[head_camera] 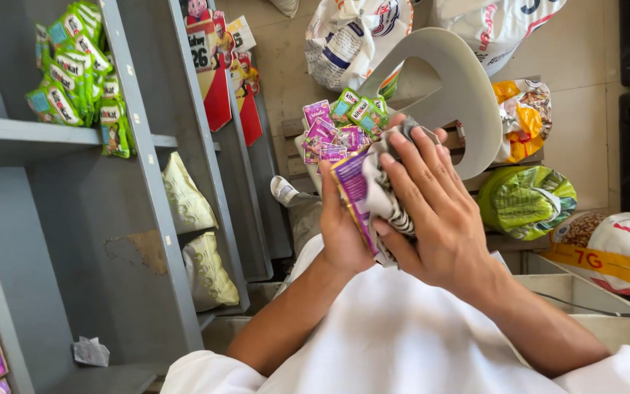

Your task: Wiping individual cat food pouches with a cloth before placing them on a shelf.

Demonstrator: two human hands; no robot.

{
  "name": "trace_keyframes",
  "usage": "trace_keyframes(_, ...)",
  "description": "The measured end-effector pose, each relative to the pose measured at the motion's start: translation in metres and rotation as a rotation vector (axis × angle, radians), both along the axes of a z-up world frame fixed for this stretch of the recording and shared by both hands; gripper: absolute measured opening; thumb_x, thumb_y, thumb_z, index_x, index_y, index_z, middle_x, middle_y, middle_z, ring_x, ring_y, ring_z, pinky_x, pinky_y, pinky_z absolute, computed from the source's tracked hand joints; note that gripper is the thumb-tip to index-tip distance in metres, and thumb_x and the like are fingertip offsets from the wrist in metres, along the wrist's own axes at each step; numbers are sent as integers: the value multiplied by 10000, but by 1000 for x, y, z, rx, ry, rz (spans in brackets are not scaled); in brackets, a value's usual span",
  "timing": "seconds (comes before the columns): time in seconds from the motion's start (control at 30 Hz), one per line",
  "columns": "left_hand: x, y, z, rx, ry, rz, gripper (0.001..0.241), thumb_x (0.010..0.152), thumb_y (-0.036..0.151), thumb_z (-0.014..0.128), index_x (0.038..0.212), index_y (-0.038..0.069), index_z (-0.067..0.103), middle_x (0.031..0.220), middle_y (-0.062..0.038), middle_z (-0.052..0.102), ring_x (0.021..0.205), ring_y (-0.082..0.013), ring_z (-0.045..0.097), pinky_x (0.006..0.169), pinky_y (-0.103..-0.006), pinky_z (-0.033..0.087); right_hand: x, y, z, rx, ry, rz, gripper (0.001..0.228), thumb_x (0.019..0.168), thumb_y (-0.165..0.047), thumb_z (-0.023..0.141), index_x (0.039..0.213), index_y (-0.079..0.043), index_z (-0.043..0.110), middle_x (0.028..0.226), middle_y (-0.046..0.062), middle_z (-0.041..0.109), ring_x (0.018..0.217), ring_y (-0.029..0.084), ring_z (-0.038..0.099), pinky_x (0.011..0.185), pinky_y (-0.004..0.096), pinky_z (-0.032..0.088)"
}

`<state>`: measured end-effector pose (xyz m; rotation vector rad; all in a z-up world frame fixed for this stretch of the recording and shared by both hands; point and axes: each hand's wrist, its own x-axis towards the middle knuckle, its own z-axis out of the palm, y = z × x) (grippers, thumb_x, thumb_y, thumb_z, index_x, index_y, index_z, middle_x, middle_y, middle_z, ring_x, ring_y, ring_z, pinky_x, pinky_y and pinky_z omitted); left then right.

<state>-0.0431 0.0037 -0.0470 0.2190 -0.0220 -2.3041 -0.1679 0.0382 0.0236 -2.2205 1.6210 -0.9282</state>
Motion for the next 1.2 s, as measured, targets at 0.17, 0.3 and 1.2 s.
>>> trace_keyframes(0.17,-31,-18,-85,-4,565,-175,927,826,388,829,1656,202,459,1701,-320,321,1609,-475,266,1332,-531,328,4,8,4,-45,56,220,547,907,-259,619,1370,32,611,1507,190,551,1452,431,471,1203,530,364)
trace_keyframes(0.3,-15,4,18,-253,-21,105,617,1120,456,327,1668,173,337,1724,-48,347,1613,-368,336,1404,-487,253,0,-8,7,-29,-78,114,608,827,-216,743,1336,90,614,1489,241,558,1459,419,471,1246,537,334)
trace_keyframes(1.2,37,15,-37,32,247,-3,726,1092,593,493,1631,115,403,1668,-155,403,1520,-264,426,1310,-409,338,45,-20,18,10,-30,346,618,893,-281,711,1379,79,583,1524,229,526,1473,384,464,1248,521,347)
